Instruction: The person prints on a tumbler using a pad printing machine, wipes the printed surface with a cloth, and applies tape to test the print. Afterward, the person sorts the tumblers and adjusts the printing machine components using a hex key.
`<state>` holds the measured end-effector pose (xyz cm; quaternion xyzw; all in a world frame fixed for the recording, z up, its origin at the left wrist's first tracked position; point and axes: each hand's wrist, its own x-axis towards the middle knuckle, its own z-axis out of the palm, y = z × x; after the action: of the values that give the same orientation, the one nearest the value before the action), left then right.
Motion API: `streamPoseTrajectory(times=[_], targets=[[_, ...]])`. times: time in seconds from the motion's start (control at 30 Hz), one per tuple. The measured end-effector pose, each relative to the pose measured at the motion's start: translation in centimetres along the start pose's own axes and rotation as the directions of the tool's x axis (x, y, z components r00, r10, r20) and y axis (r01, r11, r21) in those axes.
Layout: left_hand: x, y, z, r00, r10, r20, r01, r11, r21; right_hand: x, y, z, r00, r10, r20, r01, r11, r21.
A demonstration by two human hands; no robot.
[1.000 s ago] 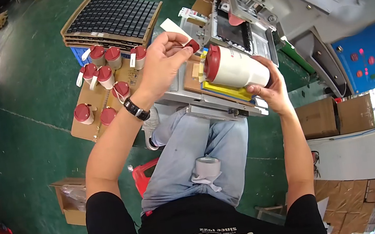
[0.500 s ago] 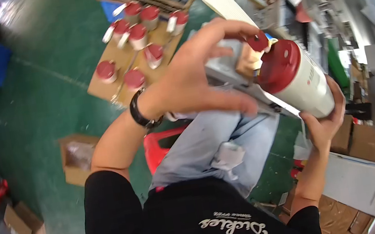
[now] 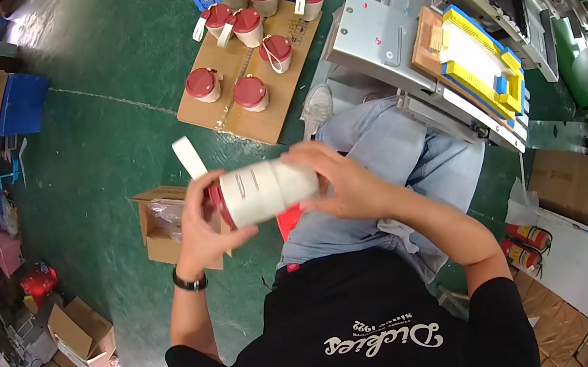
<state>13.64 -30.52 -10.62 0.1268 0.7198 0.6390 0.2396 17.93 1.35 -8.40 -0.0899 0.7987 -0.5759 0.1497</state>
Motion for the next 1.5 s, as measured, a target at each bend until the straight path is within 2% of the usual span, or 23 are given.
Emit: streamPoseTrajectory(times=[0.07,0.13,0.17,0.23,0.43,0.57,0.73,0.83,0.97,1.0,1.07,1.13,1.23,1.43,1.5], targets=[[2.0,-1.5,-0.6,0.983,-0.106,-0.15,0.135,0.969,0.206,0.2,0.2,0.6,0.983,0.184,-0.025,-0.184,0.983,0.017],[5.0,-5.3,-1.3,0.983,-0.035,-0.18,0.105,0.912,0.396,-0.8,-0.6,-0.7,0.991,0.083,-0.107,-0.083,0.997,0.01],[6.5,-7.3,-1.7,0.985,-0.039,-0.17,0.105,0.91,0.4,-1.6,-0.6,-1.2,0.989,0.089,-0.115,-0.087,0.996,0.017],[9.0,-10.8,-1.9,0.985,0.052,-0.167,0.08,0.717,0.693,-4.0,-0.4,-2.0,0.98,0.123,-0.158,-0.129,0.991,-0.023],[13.2,-14.1,1.4,0.971,-0.039,-0.234,0.205,0.635,0.744,-9.5,1.4,-0.7,0.953,0.186,-0.238,-0.175,0.982,0.067],[14.2,-15.6,3.5,0.969,0.035,-0.244,0.189,0.533,0.825,-10.6,1.4,0.0,0.925,0.278,-0.259,-0.243,0.957,0.159],[15.0,-16.5,5.5,0.958,0.127,-0.257,0.177,0.443,0.879,-10.4,1.2,0.1,0.94,0.153,-0.306,-0.135,0.988,0.077],[14.7,-16.6,5.2,0.957,0.169,-0.238,0.138,0.456,0.879,-10.8,0.6,-0.3,0.945,0.128,-0.299,-0.129,0.991,0.017],[14.9,-16.8,4.6,0.974,0.101,-0.201,0.108,0.576,0.81,-11.7,0.4,-1.3,0.94,0.094,-0.329,-0.127,0.988,-0.082],[15.1,-16.3,4.6,0.982,0.068,-0.177,0.107,0.572,0.813,-11.9,0.5,-1.4,0.926,0.093,-0.365,-0.143,0.983,-0.113],[15.1,-15.5,4.6,0.991,0.059,-0.119,0.064,0.575,0.816,-12.0,0.4,-1.2,0.939,0.092,-0.331,-0.126,0.989,-0.083],[15.5,-18.4,3.5,0.993,0.031,-0.113,0.072,0.598,0.798,-12.1,-0.3,-1.3,0.934,0.104,-0.343,-0.145,0.985,-0.097],[15.1,-17.2,3.5,0.995,0.05,-0.089,0.039,0.619,0.784,-12.3,-1.3,-1.5,0.942,0.147,-0.302,-0.182,0.979,-0.09],[12.8,-13.9,3.6,0.994,0.087,-0.06,-0.006,0.612,0.791,-13.3,-0.8,-1.8,0.94,0.09,-0.331,-0.142,0.98,-0.139],[11.6,-13.8,3.1,0.993,0.07,-0.098,0.038,0.588,0.808,-14.0,-1.2,-2.4,0.929,0.067,-0.364,-0.143,0.973,-0.184]])
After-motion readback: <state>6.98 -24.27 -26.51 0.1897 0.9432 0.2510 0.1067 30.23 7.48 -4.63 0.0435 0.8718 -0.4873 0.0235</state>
